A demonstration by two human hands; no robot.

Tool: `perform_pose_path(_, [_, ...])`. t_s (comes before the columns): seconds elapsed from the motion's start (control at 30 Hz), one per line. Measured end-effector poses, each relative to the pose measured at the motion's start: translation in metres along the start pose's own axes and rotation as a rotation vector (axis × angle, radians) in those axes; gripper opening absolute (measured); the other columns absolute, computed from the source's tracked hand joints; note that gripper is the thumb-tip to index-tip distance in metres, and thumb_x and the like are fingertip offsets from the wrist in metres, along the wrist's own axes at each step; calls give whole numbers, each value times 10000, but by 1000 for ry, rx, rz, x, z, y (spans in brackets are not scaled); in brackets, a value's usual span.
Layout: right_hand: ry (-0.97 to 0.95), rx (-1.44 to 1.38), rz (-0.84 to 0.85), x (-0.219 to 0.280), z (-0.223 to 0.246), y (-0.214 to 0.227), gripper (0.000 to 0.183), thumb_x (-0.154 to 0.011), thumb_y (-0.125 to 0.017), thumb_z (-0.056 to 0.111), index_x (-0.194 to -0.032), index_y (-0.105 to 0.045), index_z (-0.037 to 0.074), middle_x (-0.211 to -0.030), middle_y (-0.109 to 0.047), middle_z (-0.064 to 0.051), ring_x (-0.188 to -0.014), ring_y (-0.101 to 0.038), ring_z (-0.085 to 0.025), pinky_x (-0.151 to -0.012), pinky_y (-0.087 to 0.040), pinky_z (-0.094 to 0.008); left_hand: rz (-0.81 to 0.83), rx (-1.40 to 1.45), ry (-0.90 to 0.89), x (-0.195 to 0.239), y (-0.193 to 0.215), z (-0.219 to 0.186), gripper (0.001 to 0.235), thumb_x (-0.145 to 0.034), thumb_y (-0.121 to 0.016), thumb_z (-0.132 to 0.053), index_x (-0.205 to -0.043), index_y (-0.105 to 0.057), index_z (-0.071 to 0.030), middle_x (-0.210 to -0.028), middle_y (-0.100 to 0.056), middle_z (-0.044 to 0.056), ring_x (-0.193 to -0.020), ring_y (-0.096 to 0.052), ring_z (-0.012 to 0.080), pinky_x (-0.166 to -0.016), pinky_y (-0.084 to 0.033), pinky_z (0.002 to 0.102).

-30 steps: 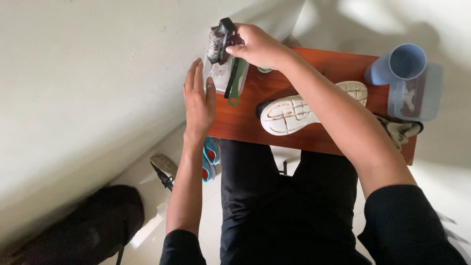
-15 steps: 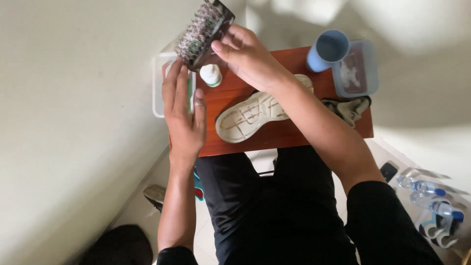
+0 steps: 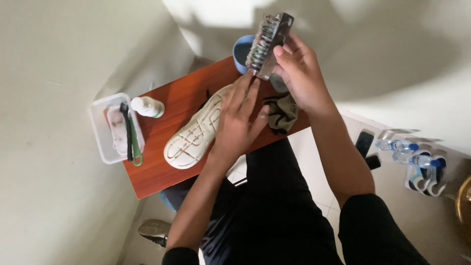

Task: The person scrubs the sole of a white sneaker with a rectangular abrasive pad, then wipes the shoe with a cloth. They continue scrubbing the sole with the abrasive pad.

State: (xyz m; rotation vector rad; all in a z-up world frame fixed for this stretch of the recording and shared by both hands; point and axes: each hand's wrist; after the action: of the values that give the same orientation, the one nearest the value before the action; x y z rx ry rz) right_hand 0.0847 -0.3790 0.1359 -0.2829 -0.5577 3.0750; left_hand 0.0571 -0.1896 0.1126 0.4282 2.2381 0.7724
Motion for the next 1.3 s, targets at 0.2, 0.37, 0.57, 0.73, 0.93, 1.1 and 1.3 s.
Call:
perform_pose_path(0.2, [-374,515,-325,7,17,45,361,-997,-573,171,-1343,-470,156,-1049,-668,-36,-991,-647,-145,-839,-550,-312,31,-55,-59,-12,-70,3,466,-981,-705,-154,-1375,-553,43,-1465,-562,198,-1381,-543,359,-1141,-451,527])
perform_pose_path(0.37, [-252,1149,-215,-4,-33,82,384,-961,-593,238,-1292,-544,50,-1044,-676,-114,-907,-645,-261,-760,-524,-401,193,-257,-38,-4,-105,20,414,-976,-654,-239,-1297,-649,22,-1421,-621,160,-1392,-522,280,-1212,-336,483])
perform_pose_path(0.57, [188,2043,-196,-10,-127,115,373,-799,-867,328,-1048,-701,106,-716,-598,-15,-716,-643,-193,-670,-512,-333,255,-297,16,12,-124,32,415,-1010,-635,-306,-1287,-688,-2,-1358,-664,162,-1365,-558,277,-1244,-249,527])
perform_pose_path(0.73, [219,1999,-133,-11,-132,114,402,-790,-852,326,-1098,-709,112,-724,-632,-77,-769,-638,-269,-725,-476,-399,243,-315,-2,11,-126,35,405,-1007,-621,-315,-1273,-696,-19,-1336,-678,143,-1350,-568,260,-1255,-226,521])
perform_pose_path(0.93, [-183,1488,5,-4,-82,106,344,-1034,-622,316,-1254,-682,59,-1001,-731,-191,-991,-669,-375,-899,-481,-463,206,-379,-28,11,-131,37,417,-965,-665,-341,-1250,-707,-39,-1306,-684,135,-1335,-570,276,-1245,-266,535])
perform_pose_path(1.1, [-323,658,-206,5,-51,112,479,-1098,-590,323,-1426,-543,-23,-1231,-662,-196,-1146,-631,-292,-978,-478,-454,178,-414,-67,11,-128,34,458,-930,-695,-345,-1284,-688,-55,-1301,-666,140,-1332,-558,320,-1221,-308,534])
perform_pose_path(1.3, [-231,61,-197,19,-53,132,376,-1114,-464,226,-1401,-517,-11,-1319,-634,-166,-1174,-661,-247,-1031,-539,-383,117,-393,-43,15,-84,33,472,-923,-724,-322,-1282,-688,-17,-1307,-658,167,-1327,-556,344,-1198,-332,532])
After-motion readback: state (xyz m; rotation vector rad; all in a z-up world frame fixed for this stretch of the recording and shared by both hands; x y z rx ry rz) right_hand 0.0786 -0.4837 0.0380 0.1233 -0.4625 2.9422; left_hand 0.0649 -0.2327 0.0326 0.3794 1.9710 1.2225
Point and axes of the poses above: each hand's wrist, its own x-axis away from the middle knuckle, its own y-axis out of the back of the hand, z = x × y
